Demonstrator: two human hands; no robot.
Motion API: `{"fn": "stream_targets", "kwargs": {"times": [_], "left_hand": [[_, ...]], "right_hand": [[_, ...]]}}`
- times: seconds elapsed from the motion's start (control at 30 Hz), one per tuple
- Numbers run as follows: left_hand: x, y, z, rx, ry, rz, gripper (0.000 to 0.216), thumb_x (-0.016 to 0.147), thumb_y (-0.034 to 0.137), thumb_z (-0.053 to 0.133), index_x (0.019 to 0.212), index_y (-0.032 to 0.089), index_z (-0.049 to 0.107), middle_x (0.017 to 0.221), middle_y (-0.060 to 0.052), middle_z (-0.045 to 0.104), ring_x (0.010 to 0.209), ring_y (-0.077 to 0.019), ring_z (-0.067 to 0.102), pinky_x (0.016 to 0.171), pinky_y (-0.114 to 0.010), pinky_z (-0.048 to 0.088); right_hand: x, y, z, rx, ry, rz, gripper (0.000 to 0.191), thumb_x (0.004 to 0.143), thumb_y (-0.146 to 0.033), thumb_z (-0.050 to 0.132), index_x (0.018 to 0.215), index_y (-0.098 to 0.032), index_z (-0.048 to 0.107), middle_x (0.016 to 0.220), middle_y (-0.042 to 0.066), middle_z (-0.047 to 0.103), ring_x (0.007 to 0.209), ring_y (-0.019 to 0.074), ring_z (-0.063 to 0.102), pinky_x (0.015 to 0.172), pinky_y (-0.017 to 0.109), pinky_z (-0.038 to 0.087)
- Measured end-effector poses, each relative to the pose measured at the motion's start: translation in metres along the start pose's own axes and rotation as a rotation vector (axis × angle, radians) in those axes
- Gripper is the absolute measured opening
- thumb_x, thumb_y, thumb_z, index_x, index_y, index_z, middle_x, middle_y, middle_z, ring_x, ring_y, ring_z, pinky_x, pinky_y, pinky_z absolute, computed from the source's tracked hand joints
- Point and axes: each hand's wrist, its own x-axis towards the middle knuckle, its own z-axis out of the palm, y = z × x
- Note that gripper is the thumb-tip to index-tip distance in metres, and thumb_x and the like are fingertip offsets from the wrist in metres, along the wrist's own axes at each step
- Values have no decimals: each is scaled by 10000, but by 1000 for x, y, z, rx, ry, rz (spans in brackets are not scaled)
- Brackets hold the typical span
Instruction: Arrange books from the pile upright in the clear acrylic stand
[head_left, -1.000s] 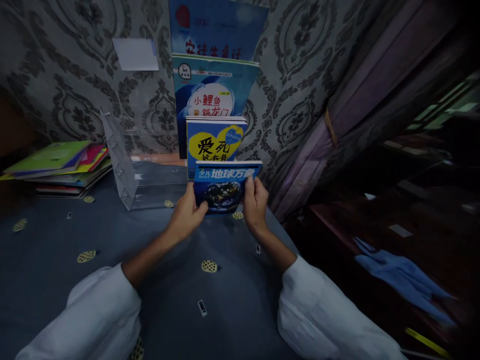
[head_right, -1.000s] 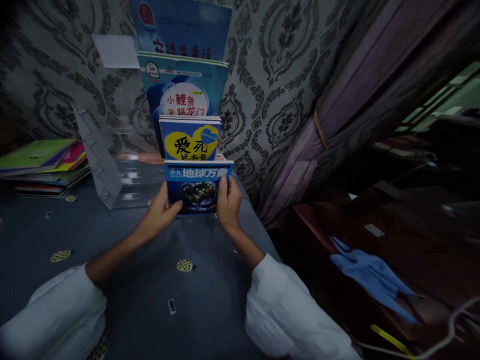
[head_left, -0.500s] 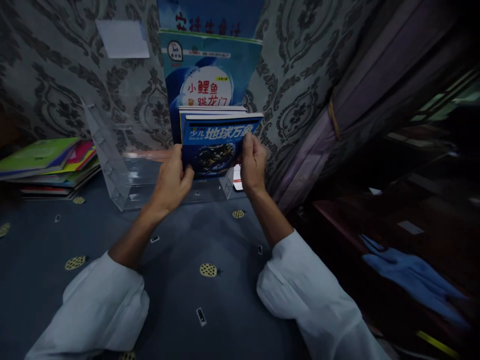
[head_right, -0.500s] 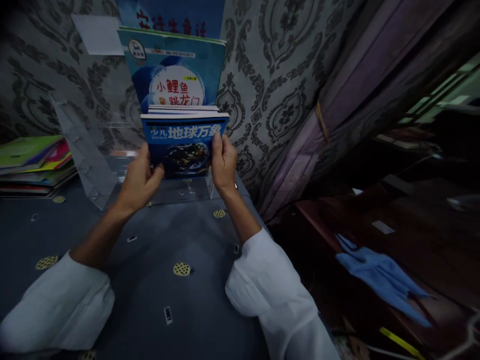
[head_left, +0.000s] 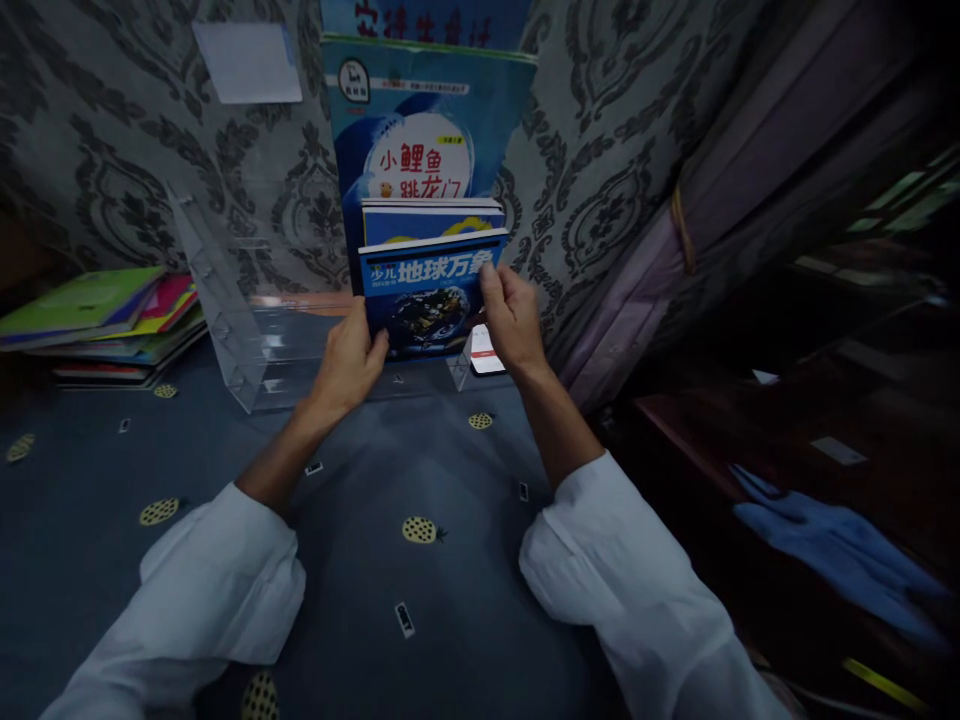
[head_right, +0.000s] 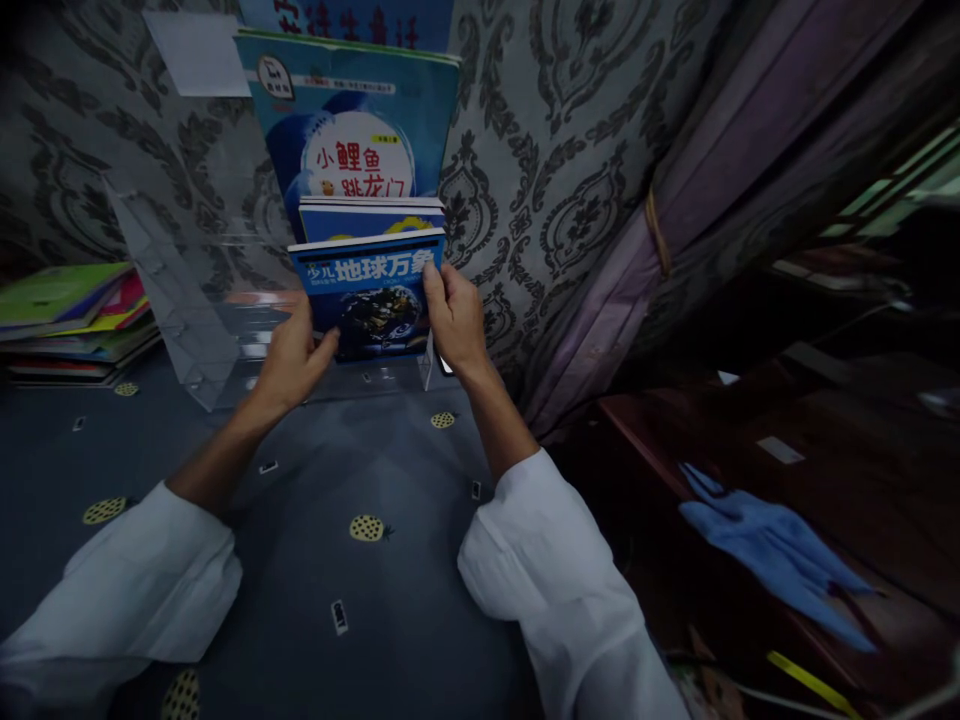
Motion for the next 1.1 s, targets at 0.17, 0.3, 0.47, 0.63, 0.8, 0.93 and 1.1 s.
{"fn": "stream_targets", "kwargs": {"times": [0.17, 0.3, 0.47, 0.63, 0.8, 0.93, 1.1], "left_hand": [[-4, -3, 5, 138, 32, 29, 257, 949, 189, 530, 1204, 158, 520, 972, -76, 668, 874, -225, 659, 820, -334, 530], [-5, 3, 2, 253, -22, -41, 205, 975, 222, 502, 1163, 142, 524, 995, -110, 686, 915, -259, 673, 831, -351, 525], [-3, 9, -5, 325, -74, -75, 185, 979, 254, 500, 1129, 150, 530, 993, -124, 703, 950, -289, 685, 829, -361, 525], [2, 17, -18, 411, -106, -90, 214, 983, 293, 473, 1155, 175, 521, 1006, -113, 700, 950, -307, 694, 831, -382, 528], [3, 21, -22, 429, -139, -118, 235, 986, 313, 443, 1161, 174, 516, 1022, -126, 694, 986, -325, 691, 854, -407, 526], [0, 22, -13, 436, -169, -127, 241, 987, 286, 455, 1178, 151, 515, 1059, -141, 703, 1010, -320, 695, 857, -391, 526], [-2, 23, -6, 478, -277, -156, 280, 1005, 269, 459, 1235, 116, 507, 1088, -173, 725, 986, -318, 717, 827, -375, 531]], "right_hand": [[4, -4, -20, -76, -134, -24, 583, 931, -773, 427, 838, -236, 635, 740, 10, 569, 727, 198, 615, 649, 333, 596], [6, -9, -31, -108, -207, 5, 494, 954, -681, 486, 770, -234, 592, 783, 15, 581, 764, 195, 606, 668, 325, 597], [7, -10, -31, -110, -189, 14, 459, 954, -622, 524, 706, -236, 520, 707, -4, 507, 703, 174, 569, 629, 313, 604], [7, -13, -29, -114, -154, 12, 463, 957, -623, 520, 698, -239, 499, 702, -3, 503, 715, 182, 590, 625, 321, 607], [7, -10, -29, -107, -184, 17, 428, 977, -575, 505, 708, -242, 495, 726, 4, 530, 730, 191, 620, 636, 324, 598], [9, -3, -34, -217, -249, 37, 356, 994, -463, 499, 720, -238, 536, 725, 10, 572, 729, 200, 638, 674, 327, 565], [10, 3, -44, -456, -383, 59, 200, 931, -300, 559, 754, -219, 605, 698, 32, 646, 743, 221, 642, 698, 330, 489]]}}
